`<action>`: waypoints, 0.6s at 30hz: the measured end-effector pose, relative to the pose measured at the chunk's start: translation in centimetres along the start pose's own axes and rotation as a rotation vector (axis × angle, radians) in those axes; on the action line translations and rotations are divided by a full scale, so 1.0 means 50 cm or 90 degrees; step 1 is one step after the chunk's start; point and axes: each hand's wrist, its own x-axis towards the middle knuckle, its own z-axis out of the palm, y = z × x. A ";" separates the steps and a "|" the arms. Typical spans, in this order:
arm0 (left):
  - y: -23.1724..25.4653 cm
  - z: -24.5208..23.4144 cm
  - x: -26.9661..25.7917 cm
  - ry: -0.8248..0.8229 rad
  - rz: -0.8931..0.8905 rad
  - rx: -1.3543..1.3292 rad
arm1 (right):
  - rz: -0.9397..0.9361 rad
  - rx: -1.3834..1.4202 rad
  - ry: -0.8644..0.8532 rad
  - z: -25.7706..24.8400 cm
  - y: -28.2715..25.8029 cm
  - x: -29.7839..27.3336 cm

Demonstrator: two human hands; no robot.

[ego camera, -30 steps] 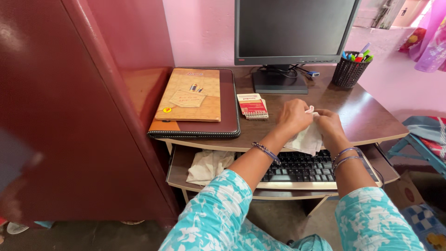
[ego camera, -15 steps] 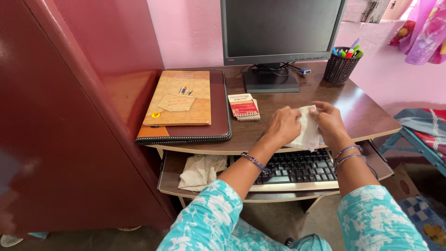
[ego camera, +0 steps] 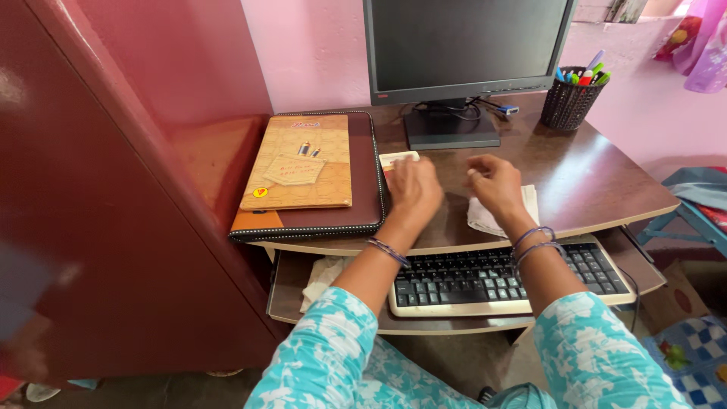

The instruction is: The person wipes a computer desk, monitor base, keyboard tray, and chair using a white cloth. They move a notebook and notepad aside to access the surface, then wipe the chair seat and backrest. The workspace includes a monitor, keyboard, and stationery items.

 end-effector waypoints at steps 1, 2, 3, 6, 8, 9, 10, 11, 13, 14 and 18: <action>-0.019 -0.011 0.005 -0.032 -0.030 0.030 | 0.023 0.024 -0.021 0.014 -0.002 0.001; -0.034 -0.024 0.011 -0.062 -0.060 0.060 | 0.045 0.048 -0.043 0.029 -0.001 0.004; -0.043 -0.035 0.016 -0.093 -0.091 0.090 | 0.053 0.050 -0.051 0.045 0.001 0.009; -0.053 -0.061 0.007 -0.187 -0.126 0.120 | 0.043 -0.006 -0.056 0.093 0.015 0.018; -0.051 -0.070 -0.004 -0.196 -0.113 0.118 | -0.008 -0.128 -0.030 0.116 0.028 0.010; -0.050 -0.074 -0.009 -0.201 -0.107 0.116 | -0.025 -0.137 -0.009 0.123 0.034 0.005; -0.052 -0.080 -0.015 -0.197 -0.091 0.106 | -0.041 -0.148 0.010 0.128 0.039 -0.002; -0.054 -0.086 -0.021 -0.194 -0.074 0.097 | -0.058 -0.158 0.029 0.132 0.042 -0.010; -0.053 -0.098 -0.029 -0.205 -0.062 0.079 | -0.112 -0.238 0.064 0.144 0.041 -0.027; -0.050 -0.105 -0.030 -0.218 -0.064 0.072 | -0.140 -0.277 0.083 0.149 0.037 -0.034; -0.043 -0.129 -0.035 -0.217 -0.068 0.036 | -0.158 -0.289 0.099 0.151 0.018 -0.054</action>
